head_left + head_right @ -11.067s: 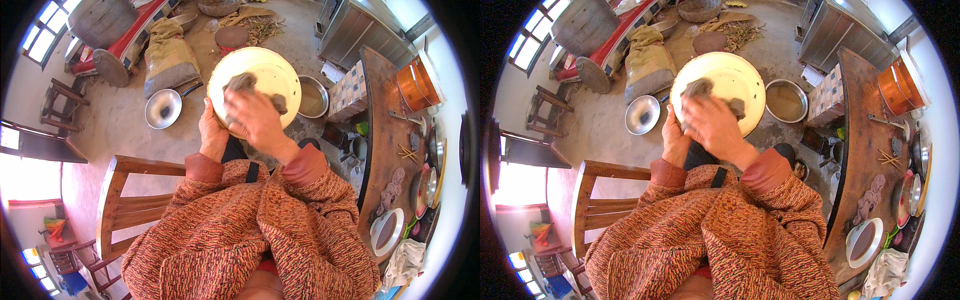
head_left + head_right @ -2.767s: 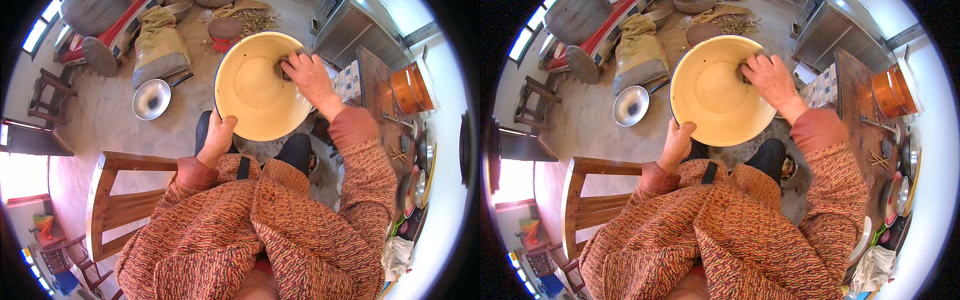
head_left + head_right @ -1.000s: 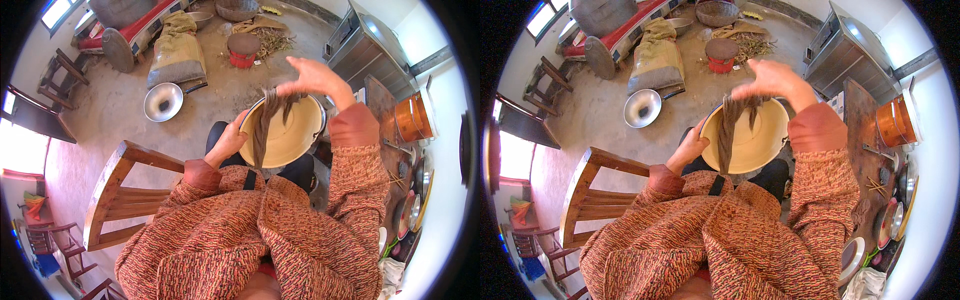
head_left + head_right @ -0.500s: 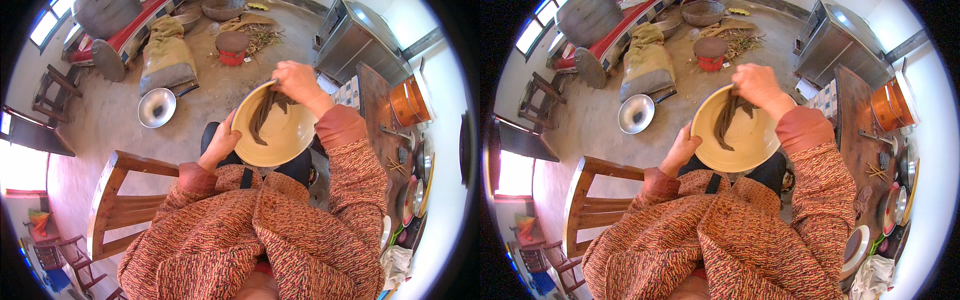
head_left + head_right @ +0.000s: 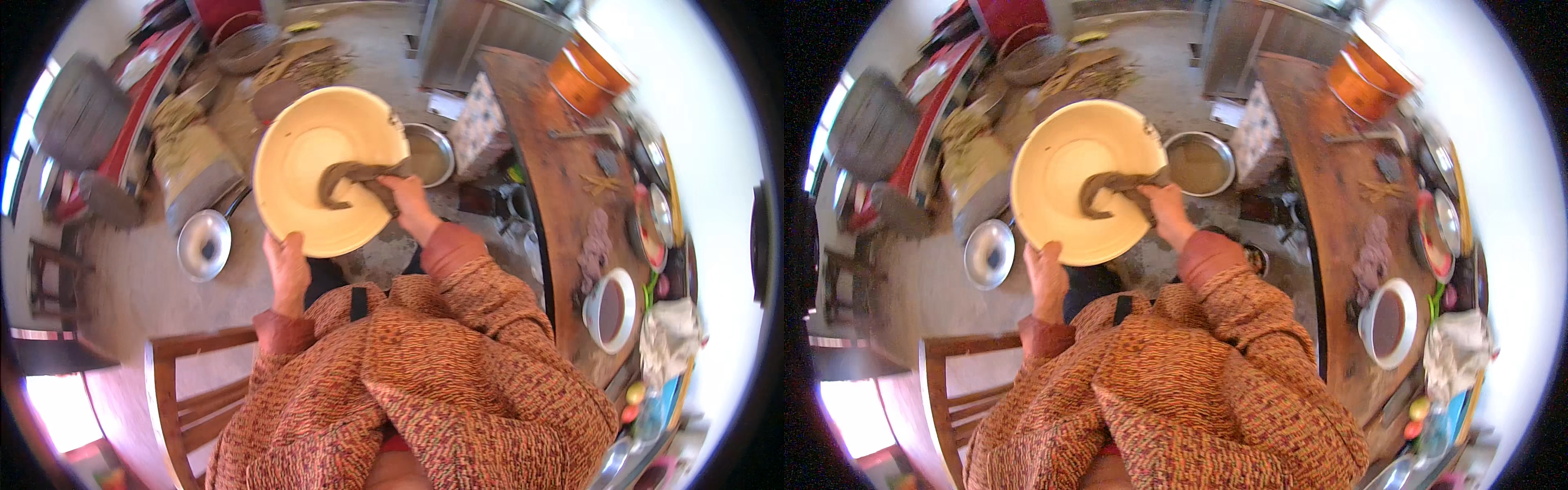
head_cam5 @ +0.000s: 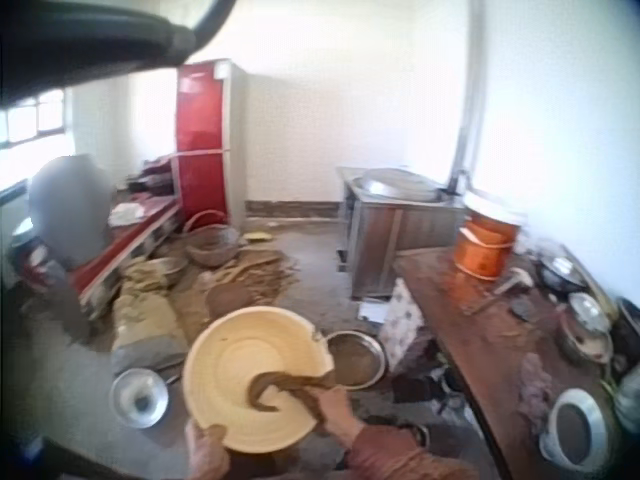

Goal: The person scrubs a yellow bowl with a cloth, rinses it, and wipes it dry. They then place the bowl on a wooden table and wipe the table surface. Finally, they pick up a metal bowl containing food scraps and walk toward a doorway.

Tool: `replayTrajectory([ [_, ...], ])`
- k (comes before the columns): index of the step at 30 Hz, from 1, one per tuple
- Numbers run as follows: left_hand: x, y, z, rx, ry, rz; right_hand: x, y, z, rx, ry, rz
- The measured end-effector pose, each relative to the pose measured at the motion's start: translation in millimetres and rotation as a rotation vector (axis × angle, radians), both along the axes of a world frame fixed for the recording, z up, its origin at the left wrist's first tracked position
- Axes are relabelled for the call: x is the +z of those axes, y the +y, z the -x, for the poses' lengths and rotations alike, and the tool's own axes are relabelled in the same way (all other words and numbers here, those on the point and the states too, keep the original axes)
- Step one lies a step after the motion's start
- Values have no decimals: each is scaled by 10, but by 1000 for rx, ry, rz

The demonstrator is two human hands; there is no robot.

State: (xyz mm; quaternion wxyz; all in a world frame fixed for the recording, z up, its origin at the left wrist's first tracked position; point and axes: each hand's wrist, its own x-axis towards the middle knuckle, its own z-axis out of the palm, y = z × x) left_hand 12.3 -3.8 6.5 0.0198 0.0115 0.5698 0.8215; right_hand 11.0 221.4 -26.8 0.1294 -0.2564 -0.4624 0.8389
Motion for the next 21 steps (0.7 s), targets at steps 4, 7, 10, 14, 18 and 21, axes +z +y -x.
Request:
replayTrajectory([
  [4, -18, -2, 60, -38, 15, -56, 133, -9, -72, -5, 149, 17],
  [7, 32, 63, 13, 48, -39, -88, 243, 19, -145, 2, 133, 73],
  [10, 129, 189, -7, 75, -97, -101, 173, -87, -217, -9, 101, 156],
  [14, 159, 348, -30, 58, -78, -206, 341, -534, -425, -7, 136, 321],
  [18, 270, 444, -117, -67, 16, -188, 318, -417, -404, -48, 246, 241],
  [21, 368, 374, -45, -190, 49, -162, 457, -62, -474, -16, 294, 107],
])
